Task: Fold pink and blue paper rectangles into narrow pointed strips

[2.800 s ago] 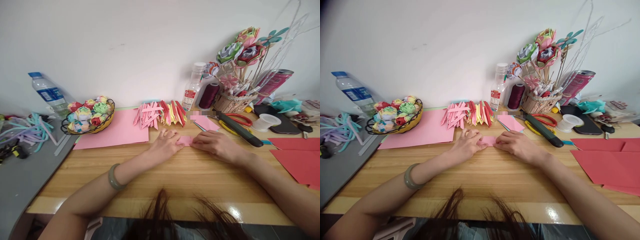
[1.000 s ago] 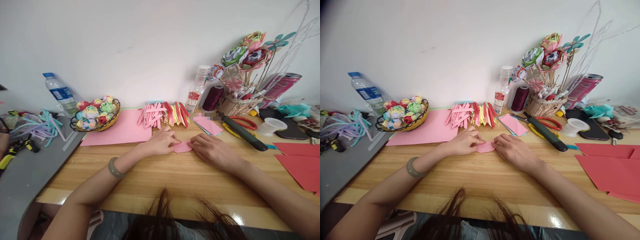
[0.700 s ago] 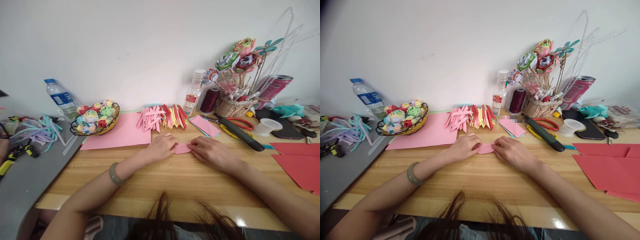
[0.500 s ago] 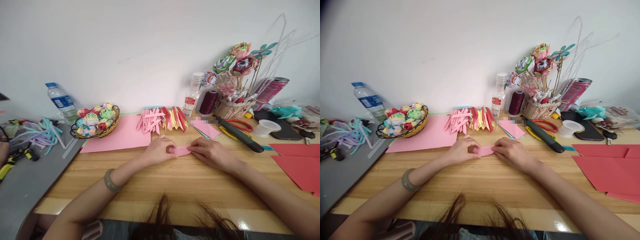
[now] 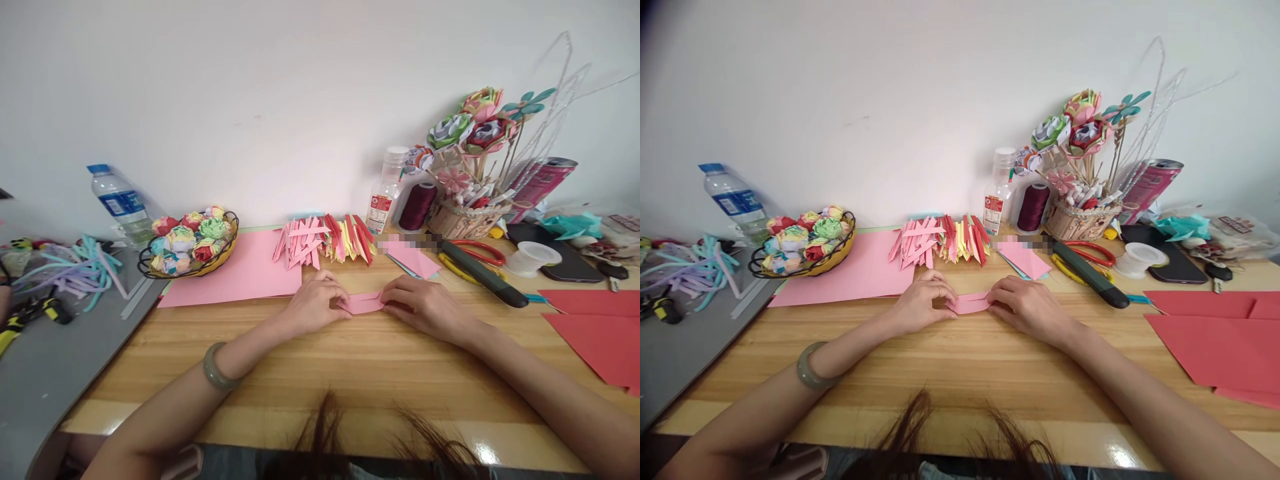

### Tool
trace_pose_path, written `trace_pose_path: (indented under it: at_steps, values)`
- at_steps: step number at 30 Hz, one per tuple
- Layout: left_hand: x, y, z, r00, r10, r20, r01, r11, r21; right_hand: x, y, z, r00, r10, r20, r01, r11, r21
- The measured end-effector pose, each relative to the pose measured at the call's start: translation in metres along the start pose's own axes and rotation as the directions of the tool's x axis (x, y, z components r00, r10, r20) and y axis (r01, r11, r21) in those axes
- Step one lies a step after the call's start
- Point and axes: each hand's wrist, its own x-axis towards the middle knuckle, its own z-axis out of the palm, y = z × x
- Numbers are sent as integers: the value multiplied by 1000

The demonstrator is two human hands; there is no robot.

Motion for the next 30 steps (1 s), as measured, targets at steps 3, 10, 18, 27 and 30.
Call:
trace_pose_path:
  at_steps: [3, 10, 18, 27, 30]
  values:
    - [0, -1, 0, 998, 56, -17, -55, 996, 67, 1, 0, 1, 999, 28, 22, -28, 1000, -5]
    - [-3, 5, -2, 989, 145, -26, -137, 970, 198, 3, -1, 5, 993, 116, 25, -117, 992, 39]
    - [2, 5, 11, 981, -126, -145, 130, 991, 18, 6, -4, 5, 964, 263, 35, -264, 940, 218]
    - [3, 9, 11, 964, -238, -123, 241, 970, 14, 12, -11, 9, 927, 373, 35, -374, 918, 136]
    - [5, 16, 10, 957, -261, -125, 269, 961, 56, 14, -15, 8, 922, 385, 41, -387, 919, 79]
